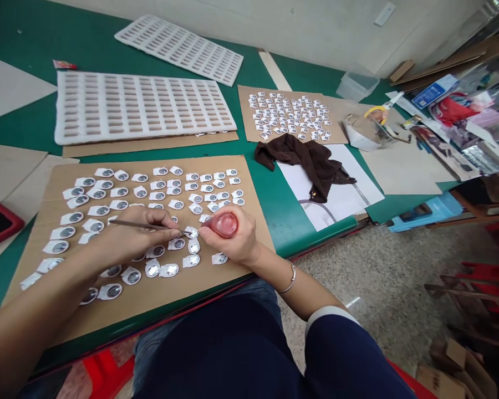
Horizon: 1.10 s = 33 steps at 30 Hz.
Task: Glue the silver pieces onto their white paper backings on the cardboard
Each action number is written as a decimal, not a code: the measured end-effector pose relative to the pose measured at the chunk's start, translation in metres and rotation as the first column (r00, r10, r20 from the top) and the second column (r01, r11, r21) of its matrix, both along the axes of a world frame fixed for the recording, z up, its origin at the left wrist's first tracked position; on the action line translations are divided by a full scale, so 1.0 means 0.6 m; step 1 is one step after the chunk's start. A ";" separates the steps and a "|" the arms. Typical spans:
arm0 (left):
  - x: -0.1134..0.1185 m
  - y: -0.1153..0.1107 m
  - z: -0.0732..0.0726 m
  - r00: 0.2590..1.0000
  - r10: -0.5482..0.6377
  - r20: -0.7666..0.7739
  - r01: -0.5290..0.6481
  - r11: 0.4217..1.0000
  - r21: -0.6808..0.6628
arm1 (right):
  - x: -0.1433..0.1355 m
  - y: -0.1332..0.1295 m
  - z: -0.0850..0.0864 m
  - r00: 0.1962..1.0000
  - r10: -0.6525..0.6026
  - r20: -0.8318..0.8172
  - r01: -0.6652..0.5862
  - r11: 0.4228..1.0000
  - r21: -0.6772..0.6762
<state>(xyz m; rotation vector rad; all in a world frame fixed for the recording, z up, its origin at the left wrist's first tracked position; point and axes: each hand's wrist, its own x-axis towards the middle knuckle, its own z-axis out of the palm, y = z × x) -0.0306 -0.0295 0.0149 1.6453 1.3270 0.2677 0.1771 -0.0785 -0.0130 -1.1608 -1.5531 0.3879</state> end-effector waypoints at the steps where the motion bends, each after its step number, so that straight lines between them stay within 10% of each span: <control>1: 0.000 0.000 0.000 1.000 0.000 0.001 0.000 1.000 -0.001 | 0.000 0.000 0.000 1.000 0.005 0.001 -0.005 1.000 0.002; 33: 0.000 -0.003 0.006 0.999 0.026 -0.029 -0.028 0.999 -0.042 | -0.001 0.000 -0.006 0.994 0.103 0.025 -0.105 0.990 0.090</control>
